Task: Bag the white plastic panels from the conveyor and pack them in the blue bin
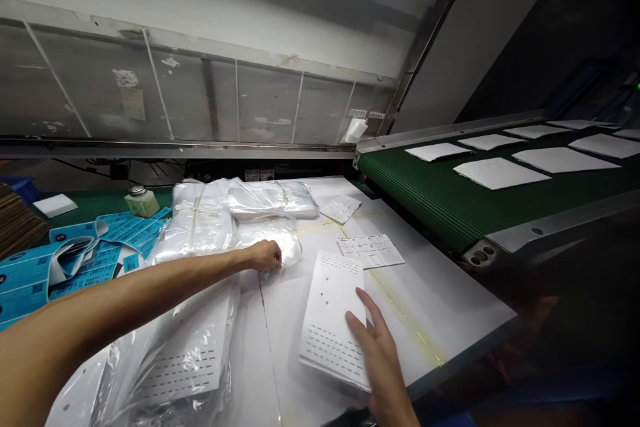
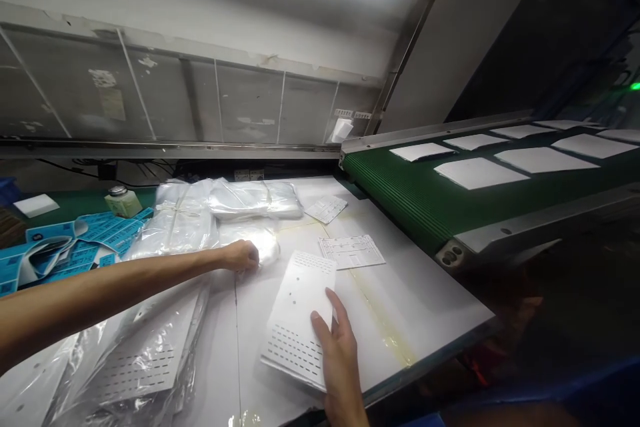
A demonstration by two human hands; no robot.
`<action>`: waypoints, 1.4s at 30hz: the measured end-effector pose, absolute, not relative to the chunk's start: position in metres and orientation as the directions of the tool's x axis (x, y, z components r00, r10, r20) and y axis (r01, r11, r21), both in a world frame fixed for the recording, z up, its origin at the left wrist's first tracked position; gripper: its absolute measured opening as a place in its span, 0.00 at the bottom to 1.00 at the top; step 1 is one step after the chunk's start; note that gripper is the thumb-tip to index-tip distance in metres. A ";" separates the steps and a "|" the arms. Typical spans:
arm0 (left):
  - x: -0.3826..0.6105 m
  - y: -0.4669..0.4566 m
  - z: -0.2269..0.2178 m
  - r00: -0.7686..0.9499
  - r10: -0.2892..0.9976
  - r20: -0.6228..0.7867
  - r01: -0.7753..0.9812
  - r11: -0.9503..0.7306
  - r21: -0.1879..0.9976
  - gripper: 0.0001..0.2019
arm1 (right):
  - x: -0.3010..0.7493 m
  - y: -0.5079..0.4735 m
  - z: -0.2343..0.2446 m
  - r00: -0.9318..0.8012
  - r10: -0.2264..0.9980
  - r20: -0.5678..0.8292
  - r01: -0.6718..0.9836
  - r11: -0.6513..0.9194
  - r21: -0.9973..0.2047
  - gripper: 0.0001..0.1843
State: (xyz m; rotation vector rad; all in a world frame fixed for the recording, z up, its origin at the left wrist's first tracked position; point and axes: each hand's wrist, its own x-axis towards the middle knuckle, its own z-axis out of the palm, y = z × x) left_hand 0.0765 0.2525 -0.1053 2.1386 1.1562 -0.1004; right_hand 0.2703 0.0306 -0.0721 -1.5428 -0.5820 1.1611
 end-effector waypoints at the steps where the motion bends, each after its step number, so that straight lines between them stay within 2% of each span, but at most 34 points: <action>1: 0.077 0.253 -0.104 0.601 0.698 -0.390 0.756 -0.339 0.560 0.05 | 0.264 0.032 -0.075 0.430 0.832 -0.350 -0.199 -0.291 -0.936 0.39; 3: 0.077 0.255 -0.102 0.603 0.679 -0.419 0.746 -0.292 0.599 0.03 | 0.251 0.036 -0.081 0.392 0.862 -0.322 -0.221 -0.252 -0.942 0.38; 5: 0.076 0.257 -0.100 0.598 0.675 -0.432 0.736 -0.249 0.629 0.06 | 0.240 0.042 -0.087 0.302 0.909 -0.288 -0.222 -0.227 -0.948 0.36; 10: 0.070 0.260 -0.098 0.582 0.696 -0.421 0.702 -0.168 0.692 0.05 | 0.230 0.051 -0.109 0.229 0.948 -0.220 0.008 -0.228 -0.974 0.29; 13: 0.066 0.263 -0.095 0.590 0.690 -0.420 0.684 -0.150 0.714 0.05 | 0.233 0.054 -0.118 0.199 0.952 -0.232 0.051 -0.247 -0.968 0.29; 17: 0.064 0.265 -0.090 0.589 0.695 -0.412 0.689 -0.167 0.705 0.05 | 0.236 0.056 -0.121 0.205 0.945 -0.254 0.049 -0.269 -0.962 0.30; 23: 0.073 0.257 -0.089 0.589 0.697 -0.409 0.725 -0.233 0.648 0.00 | 0.237 0.049 -0.114 0.223 0.934 -0.280 0.061 -0.301 -0.952 0.31; 26: 0.074 0.256 -0.090 0.588 0.706 -0.395 0.730 -0.253 0.635 0.04 | 0.241 0.042 -0.111 0.269 0.915 -0.300 0.056 -0.325 -0.944 0.31; 34: 0.063 0.262 -0.083 0.589 0.711 -0.383 0.704 -0.219 0.676 0.05 | 0.241 0.021 -0.106 0.386 0.899 -0.205 0.047 -0.241 -0.969 0.31; 38: 0.062 0.260 -0.082 0.544 0.756 -0.365 0.689 -0.153 0.709 0.03 | 0.234 0.033 -0.096 0.248 0.953 -0.174 0.030 -0.187 -0.982 0.30; 42: 0.057 0.258 -0.088 0.492 0.791 -0.364 0.648 -0.053 0.760 0.09 | 0.233 0.055 -0.098 0.144 0.977 -0.158 0.011 -0.162 -0.987 0.29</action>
